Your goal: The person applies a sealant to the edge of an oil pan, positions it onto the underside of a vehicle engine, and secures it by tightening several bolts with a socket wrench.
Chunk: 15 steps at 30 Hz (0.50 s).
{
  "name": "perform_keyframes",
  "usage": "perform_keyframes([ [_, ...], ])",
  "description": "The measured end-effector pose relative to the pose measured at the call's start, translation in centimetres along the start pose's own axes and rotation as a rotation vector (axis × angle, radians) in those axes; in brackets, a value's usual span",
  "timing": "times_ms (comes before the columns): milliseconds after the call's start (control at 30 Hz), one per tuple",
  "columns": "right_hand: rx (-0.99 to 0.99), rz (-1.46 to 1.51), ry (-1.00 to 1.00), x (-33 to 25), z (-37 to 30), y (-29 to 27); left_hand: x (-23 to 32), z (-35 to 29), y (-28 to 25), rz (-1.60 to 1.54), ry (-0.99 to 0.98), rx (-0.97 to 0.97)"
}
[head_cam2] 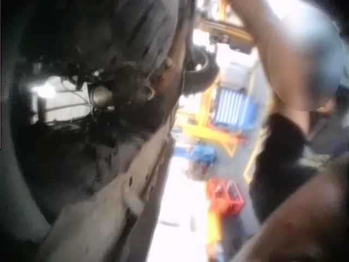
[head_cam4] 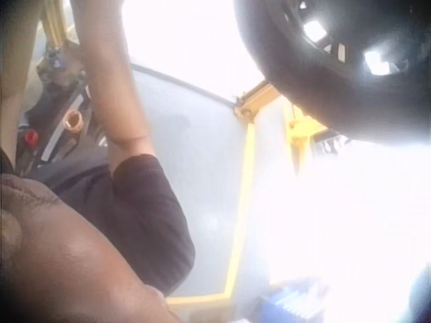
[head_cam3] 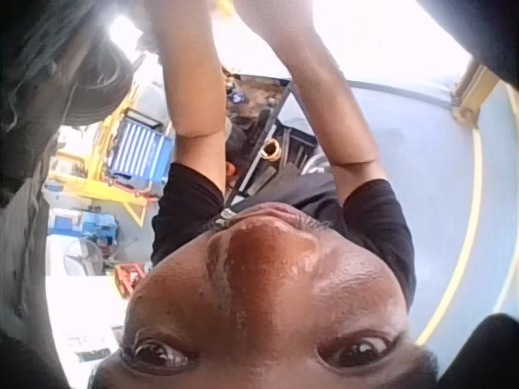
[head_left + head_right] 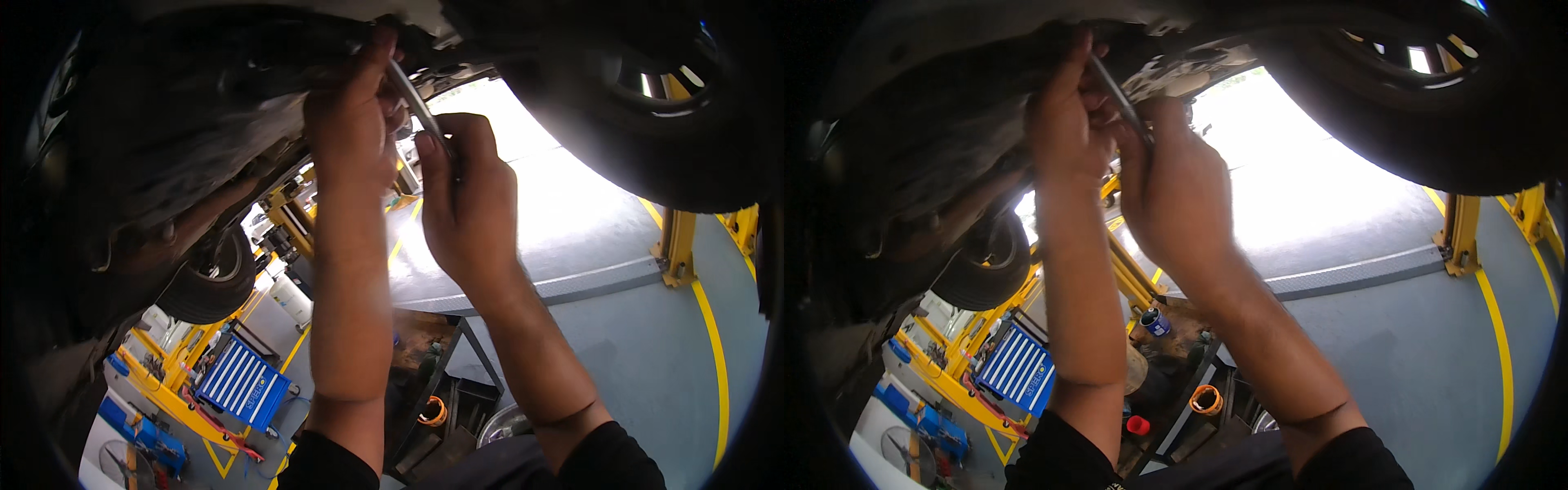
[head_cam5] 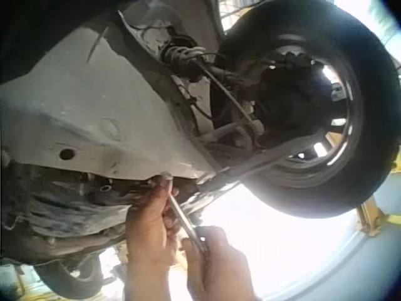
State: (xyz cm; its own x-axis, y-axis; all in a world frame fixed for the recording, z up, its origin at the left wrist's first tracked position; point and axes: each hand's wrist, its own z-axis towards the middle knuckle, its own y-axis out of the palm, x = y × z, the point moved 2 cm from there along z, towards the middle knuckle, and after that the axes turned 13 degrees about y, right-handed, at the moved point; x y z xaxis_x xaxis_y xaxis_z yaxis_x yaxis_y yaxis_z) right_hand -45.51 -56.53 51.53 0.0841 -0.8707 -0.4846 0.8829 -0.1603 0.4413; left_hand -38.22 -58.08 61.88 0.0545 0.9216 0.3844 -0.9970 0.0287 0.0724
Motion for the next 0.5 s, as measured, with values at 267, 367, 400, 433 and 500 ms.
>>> perform_keyframes([
  [267,-0.306,0.772,0.428,3.4,0.6,1.7,-1.6,1.5,-2.6,0.072,-0.192,0.065],
  [367,-0.141,-0.095,0.16,1.4,-0.5,1.0,-3.4,3.3,-6.1,0.014,-0.193,-0.104],
  [400,-0.099,-0.054,0.133,1.9,-0.2,1.6,-2.7,3.4,-4.8,-0.017,-0.199,-0.181],
  [433,-0.081,-0.07,0.124,2.3,-0.2,2.4,-2.1,2.8,-4.4,0.131,-0.109,0.066],
  [500,-0.05,0.451,0.077,2.1,0.1,2.4,-2.4,2.3,-4.6,0.042,-0.037,-0.058],
])
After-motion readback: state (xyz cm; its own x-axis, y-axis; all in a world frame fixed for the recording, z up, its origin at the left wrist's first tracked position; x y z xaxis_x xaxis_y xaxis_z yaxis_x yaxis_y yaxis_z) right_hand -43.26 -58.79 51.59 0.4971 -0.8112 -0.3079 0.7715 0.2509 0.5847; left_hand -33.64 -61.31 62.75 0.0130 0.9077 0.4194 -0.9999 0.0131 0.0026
